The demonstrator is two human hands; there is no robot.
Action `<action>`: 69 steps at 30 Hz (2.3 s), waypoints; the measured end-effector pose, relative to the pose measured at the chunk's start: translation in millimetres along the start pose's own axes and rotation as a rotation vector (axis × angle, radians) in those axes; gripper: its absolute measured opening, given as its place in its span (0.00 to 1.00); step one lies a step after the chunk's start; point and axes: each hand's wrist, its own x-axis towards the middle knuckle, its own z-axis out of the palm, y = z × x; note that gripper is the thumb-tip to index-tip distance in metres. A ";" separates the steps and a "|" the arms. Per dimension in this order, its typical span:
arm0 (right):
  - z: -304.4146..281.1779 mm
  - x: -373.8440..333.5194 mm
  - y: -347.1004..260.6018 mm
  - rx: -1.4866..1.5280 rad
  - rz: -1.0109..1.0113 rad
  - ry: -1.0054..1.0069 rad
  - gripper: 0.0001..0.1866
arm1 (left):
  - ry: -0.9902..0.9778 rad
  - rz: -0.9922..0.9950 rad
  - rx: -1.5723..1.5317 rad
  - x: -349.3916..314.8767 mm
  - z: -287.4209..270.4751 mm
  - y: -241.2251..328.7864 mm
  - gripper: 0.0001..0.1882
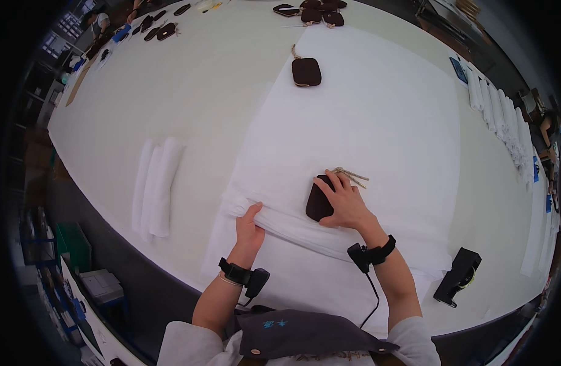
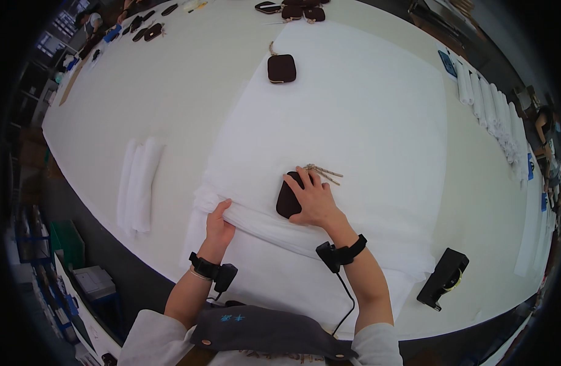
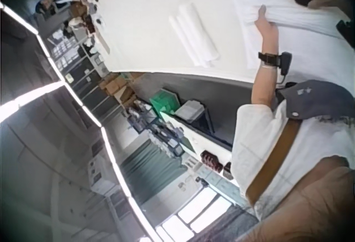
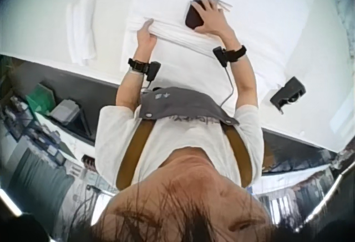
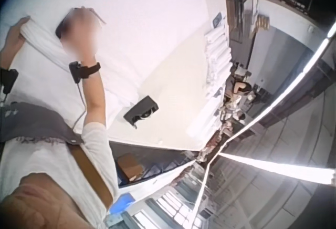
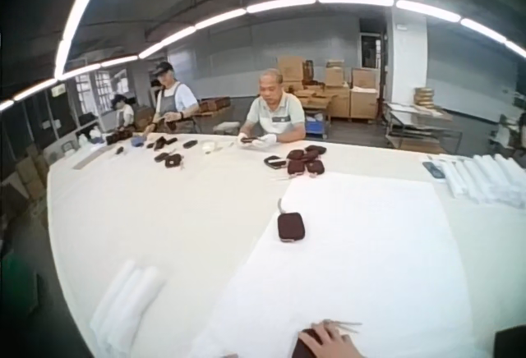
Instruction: The person wraps a small dark pouch in white tissue paper on a large table. They fold the paper around the pouch, smooth the edges, and roll the package into a tight cylinder. The person then secures the rolled package with a strip of tape.
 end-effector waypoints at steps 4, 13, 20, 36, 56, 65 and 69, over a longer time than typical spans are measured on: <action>-3.6 2.0 -13.3 -0.133 0.003 -0.057 0.55 | -0.014 0.017 0.006 -4.0 3.7 0.8 0.18; -22.2 -22.3 33.7 1.782 -0.087 0.165 0.52 | -0.025 0.047 0.013 -0.7 0.7 -2.0 0.19; -25.9 -29.1 11.3 2.473 -0.640 -0.068 0.55 | -0.010 0.044 0.036 0.3 1.6 -2.3 0.17; -9.7 -17.0 -15.0 2.548 -0.567 -0.150 0.56 | -0.050 0.042 -0.024 -1.0 1.8 -1.9 0.21; -43.6 -37.4 -29.3 1.131 -0.354 0.426 0.66 | -0.032 0.020 0.014 -1.6 -1.9 -2.9 0.20; -46.2 -41.5 -30.4 0.855 -0.335 0.483 0.65 | -0.048 0.046 0.011 -2.9 2.1 -2.8 0.20; -47.9 -40.8 -31.9 0.754 -0.320 0.509 0.63 | -0.050 0.044 0.008 -1.4 0.6 -3.6 0.20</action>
